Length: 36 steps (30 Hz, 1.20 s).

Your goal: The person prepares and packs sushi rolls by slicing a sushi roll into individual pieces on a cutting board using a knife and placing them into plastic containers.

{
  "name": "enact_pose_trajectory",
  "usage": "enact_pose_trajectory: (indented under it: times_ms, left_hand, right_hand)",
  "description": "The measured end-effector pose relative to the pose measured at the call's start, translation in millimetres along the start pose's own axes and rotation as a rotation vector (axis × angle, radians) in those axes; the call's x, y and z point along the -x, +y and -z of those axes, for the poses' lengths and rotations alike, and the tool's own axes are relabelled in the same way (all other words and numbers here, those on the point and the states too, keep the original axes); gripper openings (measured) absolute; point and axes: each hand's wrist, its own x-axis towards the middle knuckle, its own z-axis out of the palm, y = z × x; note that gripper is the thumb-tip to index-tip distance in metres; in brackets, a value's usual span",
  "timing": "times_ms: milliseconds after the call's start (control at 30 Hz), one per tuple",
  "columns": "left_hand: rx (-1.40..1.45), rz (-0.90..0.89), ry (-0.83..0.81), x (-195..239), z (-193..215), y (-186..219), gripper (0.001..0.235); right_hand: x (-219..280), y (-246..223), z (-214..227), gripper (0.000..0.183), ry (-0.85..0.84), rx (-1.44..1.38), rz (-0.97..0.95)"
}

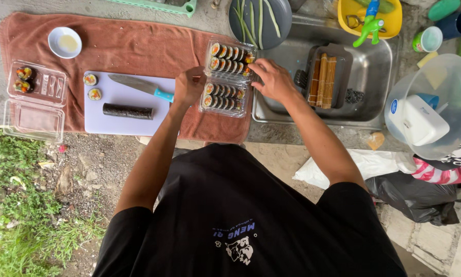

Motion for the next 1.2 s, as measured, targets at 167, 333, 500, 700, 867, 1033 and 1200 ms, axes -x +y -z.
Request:
enact_pose_trajectory:
  times_ms: [167,333,500,700,867,1033,1200]
  left_hand:
    - [0.041,0.053,-0.028,1,0,0,0.036]
    - [0.038,0.053,0.018,5,-3,5,0.036]
    - [0.048,0.117,0.032,8,-2,2,0.036]
    - [0.727,0.274,0.011,-7,-19,-44,0.026]
    - [0.787,0.244,-0.047,-17,-28,-68,0.022]
    - [0.836,0.292,-0.110,-15,-24,-70,0.020]
    - [0.927,0.319,-0.195,-18,-21,-79,0.018]
  right_hand:
    - [-1,6,6,0.055,-0.014,-0.008,0.065]
    - [-7,14,2,0.053,-0.004,0.000,0.133]
    - [-11,3,0,0.051,-0.007,0.063,0.113]
    - [-44,-69,-18,0.055,0.295,0.056,0.146]
    - [-67,-91,-29,0.053,0.301,0.038,0.069]
    - [-75,-102,-30,0.051,0.273,0.050,-0.023]
    - [-82,-106,-33,0.054,0.261,0.075,-0.064]
